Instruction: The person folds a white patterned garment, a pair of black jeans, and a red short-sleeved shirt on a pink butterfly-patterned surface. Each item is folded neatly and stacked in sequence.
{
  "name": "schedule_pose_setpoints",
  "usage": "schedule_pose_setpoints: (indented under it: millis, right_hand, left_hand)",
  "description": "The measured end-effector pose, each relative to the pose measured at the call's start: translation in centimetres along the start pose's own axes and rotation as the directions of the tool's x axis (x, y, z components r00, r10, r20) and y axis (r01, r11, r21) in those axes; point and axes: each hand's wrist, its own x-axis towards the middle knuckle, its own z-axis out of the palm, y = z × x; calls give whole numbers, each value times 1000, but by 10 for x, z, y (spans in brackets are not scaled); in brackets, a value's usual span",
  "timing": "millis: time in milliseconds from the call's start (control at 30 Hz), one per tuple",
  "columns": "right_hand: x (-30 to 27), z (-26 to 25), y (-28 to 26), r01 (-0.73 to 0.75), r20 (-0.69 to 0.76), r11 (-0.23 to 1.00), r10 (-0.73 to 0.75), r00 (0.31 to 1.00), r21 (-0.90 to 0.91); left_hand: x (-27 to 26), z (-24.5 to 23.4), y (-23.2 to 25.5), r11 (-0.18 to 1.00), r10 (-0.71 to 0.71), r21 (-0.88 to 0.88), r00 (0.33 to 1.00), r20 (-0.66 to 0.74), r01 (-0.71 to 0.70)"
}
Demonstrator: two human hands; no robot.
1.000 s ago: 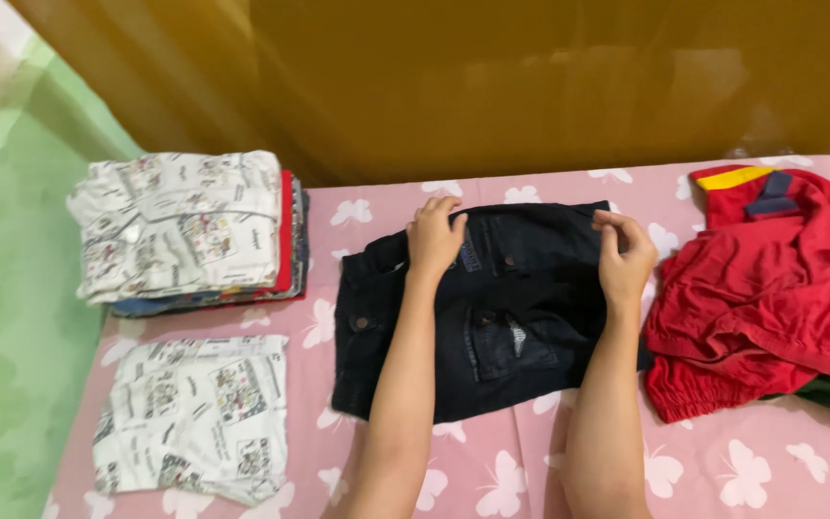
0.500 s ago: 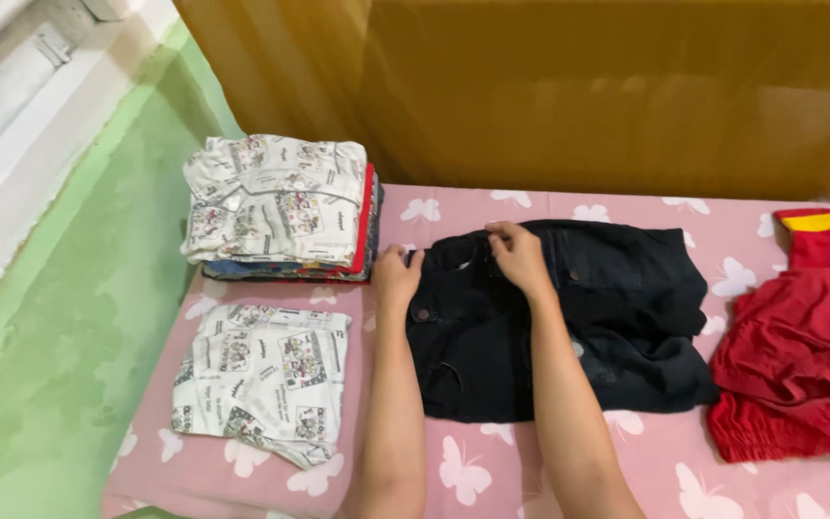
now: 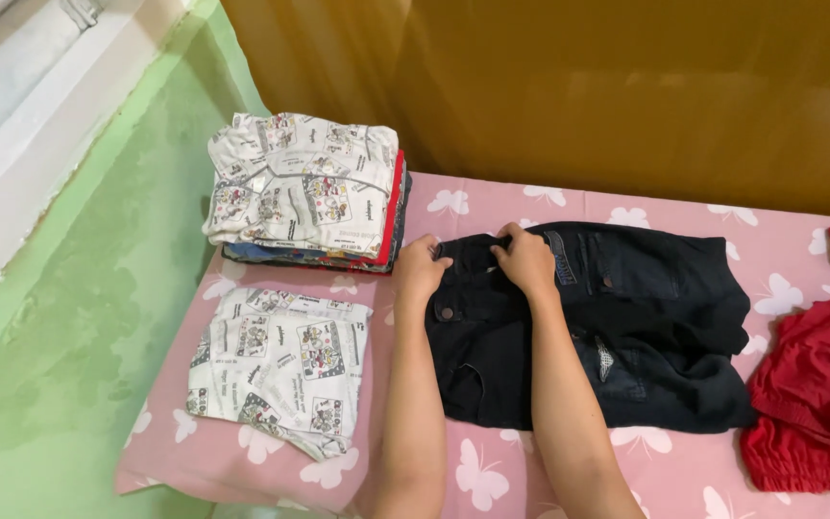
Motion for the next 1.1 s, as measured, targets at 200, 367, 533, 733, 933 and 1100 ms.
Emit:
schedule_pose_setpoints:
  millis: [200,367,533,733,933,1100]
  right_hand:
    - [-2,-9,-2,166,-157,934,-121,980,315]
    - [-10,-21,-16,230,-182,867,-164,970,443]
    - [-6,-16,-14,306,-189,828,-244,951,470]
    - [-17,-30,-32,312,-51,820,-329,943,480]
    - [-9,-36,10,353,-167,821,-311,936,449]
    - [-37,-85,68,255,-242,911,-181,953,324]
  left_hand:
    - [-31,-30,30,939,66,-332,995,-76,-88]
    - [-13,-2,18,910,203,-294,931,-302,-294]
    - [14,27,-3,895,240,-248,869,-433,-371]
    - [9,30,6,865,243,-280,836,-491,-416]
    - [-4,20,23,808,365,-306,836,-410,-503]
    - [-29,36,51,701,567,-278,749,-342,-657]
